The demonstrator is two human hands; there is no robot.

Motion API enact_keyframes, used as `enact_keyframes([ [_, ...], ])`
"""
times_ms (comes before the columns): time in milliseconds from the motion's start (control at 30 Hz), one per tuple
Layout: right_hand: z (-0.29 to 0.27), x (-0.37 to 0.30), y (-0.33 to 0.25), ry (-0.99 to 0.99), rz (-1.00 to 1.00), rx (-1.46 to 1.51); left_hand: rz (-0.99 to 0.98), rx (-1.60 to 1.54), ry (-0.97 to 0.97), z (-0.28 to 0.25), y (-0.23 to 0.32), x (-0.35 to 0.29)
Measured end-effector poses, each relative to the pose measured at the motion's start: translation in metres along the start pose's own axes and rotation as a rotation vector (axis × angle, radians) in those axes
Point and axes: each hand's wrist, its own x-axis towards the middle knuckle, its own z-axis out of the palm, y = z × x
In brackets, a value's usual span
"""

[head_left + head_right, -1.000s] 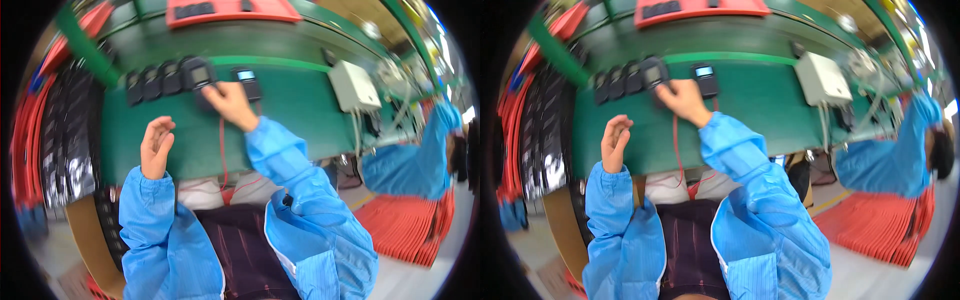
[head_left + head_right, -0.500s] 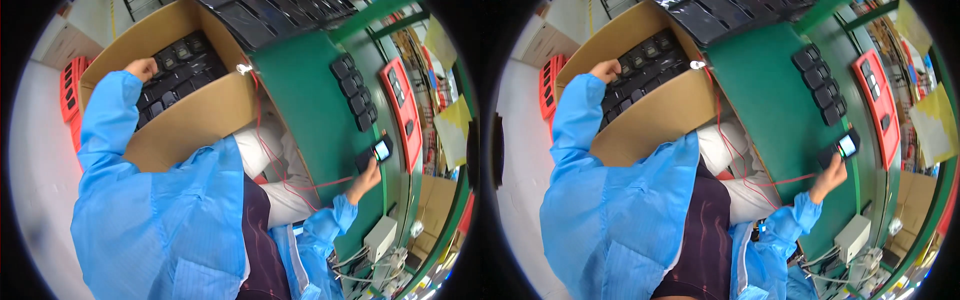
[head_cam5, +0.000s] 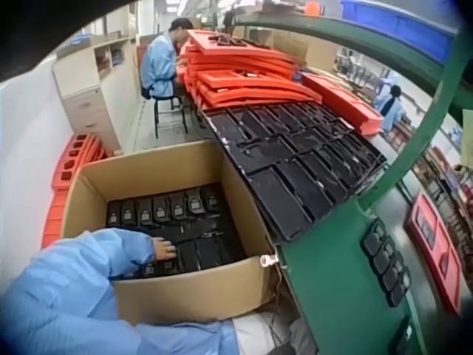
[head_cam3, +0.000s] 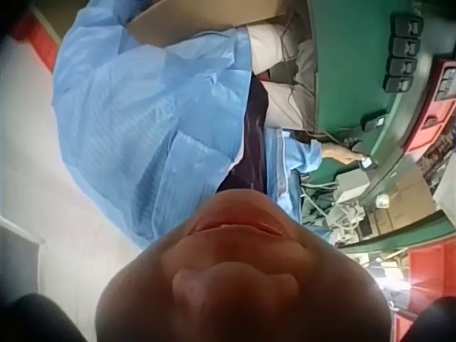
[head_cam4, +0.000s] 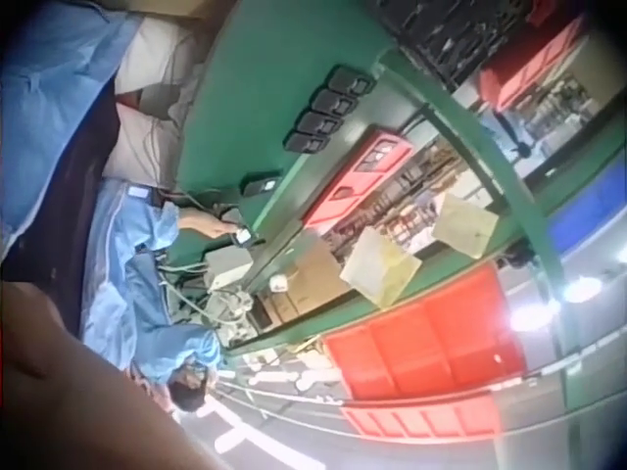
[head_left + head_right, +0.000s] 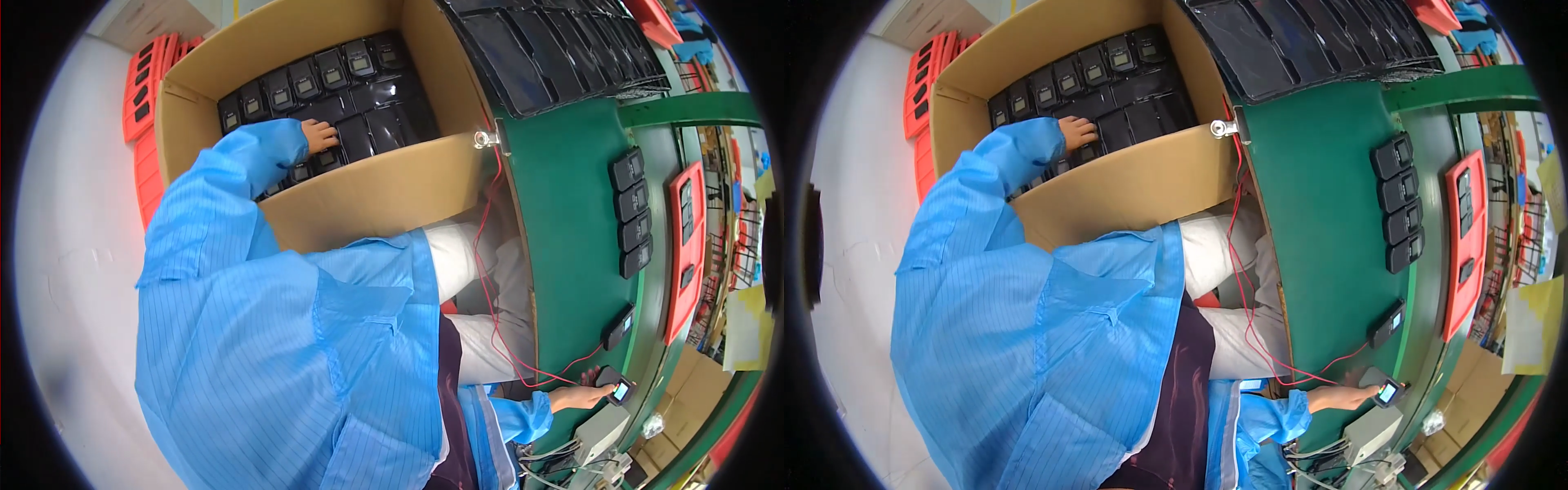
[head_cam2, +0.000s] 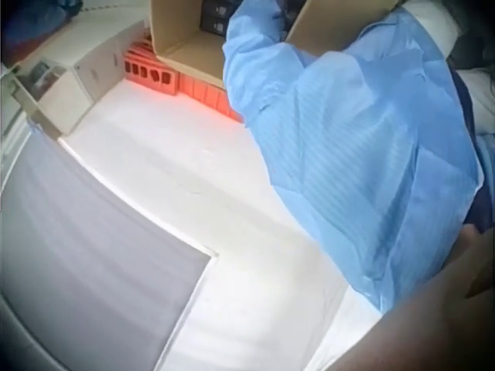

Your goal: The recorder is assembling handheld electronic devices by inserting batteries into them and arranging them on a workbench.

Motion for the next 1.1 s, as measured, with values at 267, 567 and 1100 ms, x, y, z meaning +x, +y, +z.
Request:
enact_keyframes([
  [267, -0.002, 0.001, 0.008, -0.027, -0.031, -0.114, 0.169, 0.116, 0.231, 0.074, -0.039, 0.013],
  [567, -0.001, 0.009, 0.014, -0.001, 0.043, -0.032, 0.182, 0.017, -0.222, -0.001, -0.024, -0.051],
  [1100, -0.026, 0.026, 0.018, -0.086, 0.156, -0.001, -0.786, -0.572, 0.605, -0.221, 0.029, 0.0],
])
